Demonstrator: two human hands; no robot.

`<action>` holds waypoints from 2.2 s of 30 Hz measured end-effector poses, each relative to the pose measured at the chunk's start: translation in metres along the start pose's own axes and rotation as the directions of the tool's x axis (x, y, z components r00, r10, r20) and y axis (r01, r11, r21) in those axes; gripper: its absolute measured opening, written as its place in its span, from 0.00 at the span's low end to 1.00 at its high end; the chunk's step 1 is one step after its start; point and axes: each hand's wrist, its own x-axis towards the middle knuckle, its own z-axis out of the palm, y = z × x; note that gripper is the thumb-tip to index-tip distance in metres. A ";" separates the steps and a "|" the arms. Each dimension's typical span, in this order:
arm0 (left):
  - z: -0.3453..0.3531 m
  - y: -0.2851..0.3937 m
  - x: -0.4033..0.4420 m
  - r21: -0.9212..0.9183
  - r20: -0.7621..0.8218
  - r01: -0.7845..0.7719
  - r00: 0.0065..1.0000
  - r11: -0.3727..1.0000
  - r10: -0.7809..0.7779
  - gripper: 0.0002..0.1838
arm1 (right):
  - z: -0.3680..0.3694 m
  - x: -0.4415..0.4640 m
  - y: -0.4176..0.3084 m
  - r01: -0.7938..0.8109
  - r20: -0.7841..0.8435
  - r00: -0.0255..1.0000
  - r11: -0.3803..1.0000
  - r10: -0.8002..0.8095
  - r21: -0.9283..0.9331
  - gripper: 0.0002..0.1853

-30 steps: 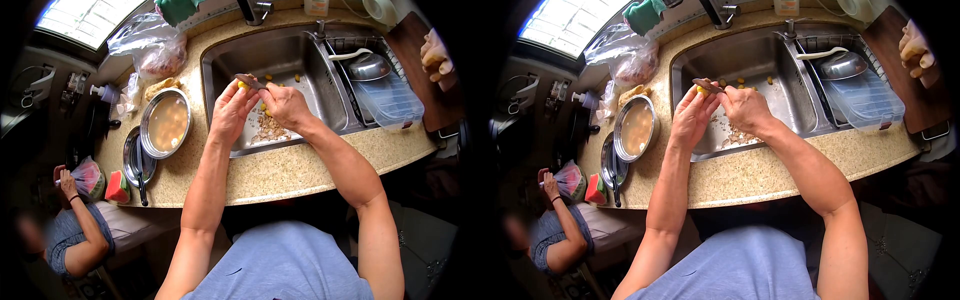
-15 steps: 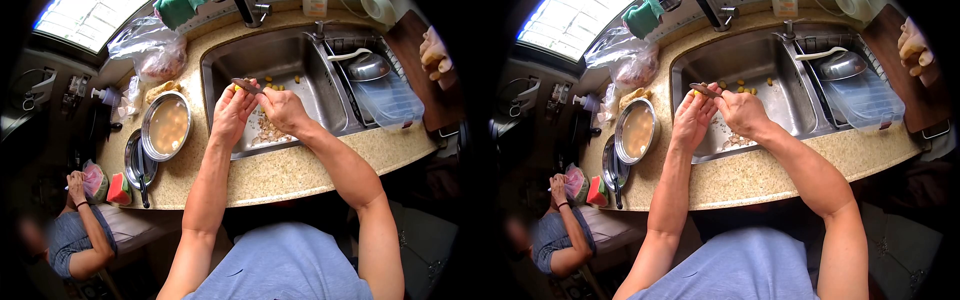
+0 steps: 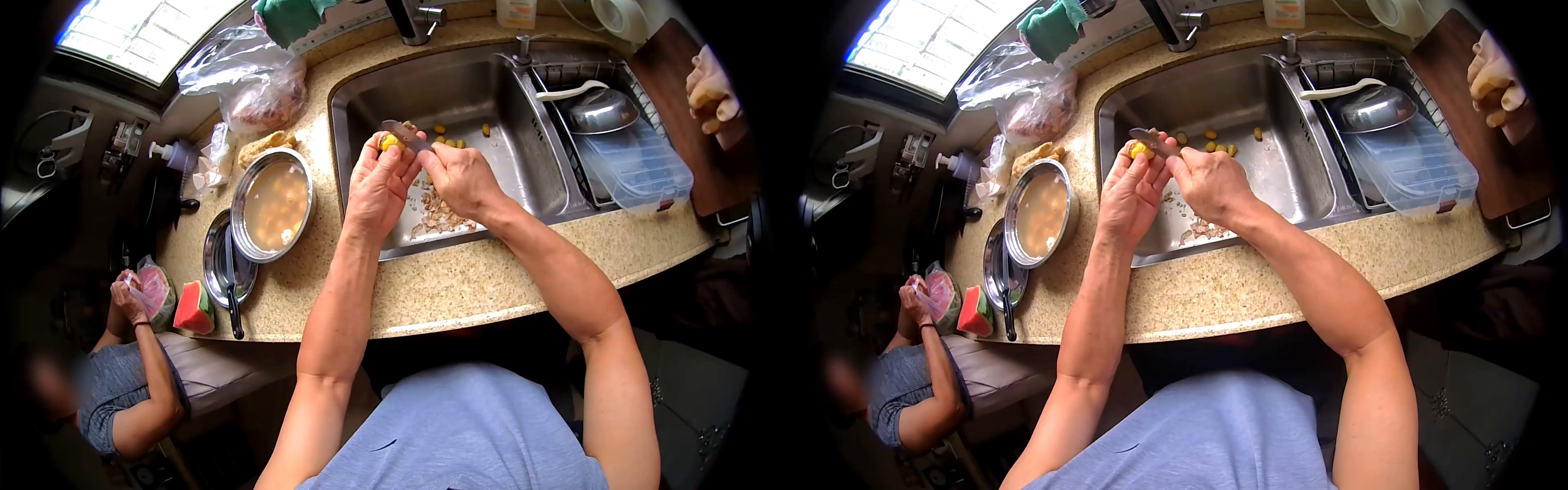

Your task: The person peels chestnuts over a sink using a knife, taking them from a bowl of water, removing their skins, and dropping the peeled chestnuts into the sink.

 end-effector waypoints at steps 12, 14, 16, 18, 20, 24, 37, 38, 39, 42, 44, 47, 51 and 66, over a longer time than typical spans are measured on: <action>-0.001 -0.001 0.002 -0.115 0.014 0.029 1.000 0.993 -0.028 0.15 | 0.000 0.000 0.006 -0.048 0.005 0.999 0.992 0.048 0.118 0.20; -0.011 -0.003 0.003 -0.137 0.042 0.050 0.998 0.989 -0.045 0.15 | -0.001 0.002 0.007 -0.118 0.033 0.993 0.969 0.113 0.215 0.19; -0.011 -0.005 0.003 -0.081 0.049 0.051 0.998 0.995 -0.047 0.14 | -0.004 0.004 0.000 -0.130 0.042 0.992 0.932 0.123 0.339 0.18; -0.005 -0.008 0.000 0.031 0.052 0.056 0.997 0.998 -0.057 0.14 | -0.004 0.006 0.001 -0.114 0.056 0.993 0.829 0.100 0.548 0.16; 0.001 -0.009 0.000 0.024 0.081 0.070 0.994 0.997 -0.072 0.14 | -0.005 0.004 0.004 -0.168 0.108 0.986 0.793 0.129 0.586 0.15; 0.001 -0.009 -0.003 0.009 0.086 0.108 0.990 0.994 -0.109 0.16 | -0.013 0.002 -0.004 -0.219 0.164 0.975 0.729 0.148 0.648 0.12; -0.005 -0.003 0.001 0.406 -0.051 0.003 0.999 0.914 0.019 0.20 | -0.018 0.009 0.005 -0.055 -0.055 0.995 0.900 0.088 0.431 0.12; -0.004 -0.004 0.001 0.403 -0.048 0.005 0.999 0.915 0.015 0.20 | -0.019 0.008 0.003 -0.085 0.019 0.996 0.871 0.087 0.484 0.12; -0.004 -0.003 0.001 0.449 -0.049 0.026 0.999 0.893 -0.004 0.20 | -0.017 0.008 0.004 -0.056 0.041 0.998 0.863 0.041 0.502 0.10; -0.005 0.002 -0.003 0.516 -0.026 0.050 0.999 0.855 -0.042 0.20 | -0.018 0.008 0.008 -0.096 0.086 0.994 0.870 0.062 0.484 0.10; -0.004 0.003 -0.002 0.538 0.003 0.041 0.999 0.842 -0.051 0.20 | -0.014 0.010 0.014 -0.140 0.081 0.990 0.774 0.115 0.618 0.11; -0.002 -0.002 0.000 0.431 0.015 0.022 0.999 0.902 -0.031 0.21 | -0.012 0.010 0.013 -0.110 0.048 0.994 0.785 0.102 0.610 0.12; 0.000 -0.004 0.001 0.400 -0.002 0.003 1.000 0.917 -0.003 0.24 | -0.012 0.009 0.009 -0.110 0.059 0.994 0.818 0.092 0.565 0.12; 0.001 -0.001 0.001 0.491 -0.057 -0.124 0.983 0.862 0.173 0.31 | -0.028 0.017 0.019 -0.192 -0.118 0.970 0.967 0.213 0.165 0.12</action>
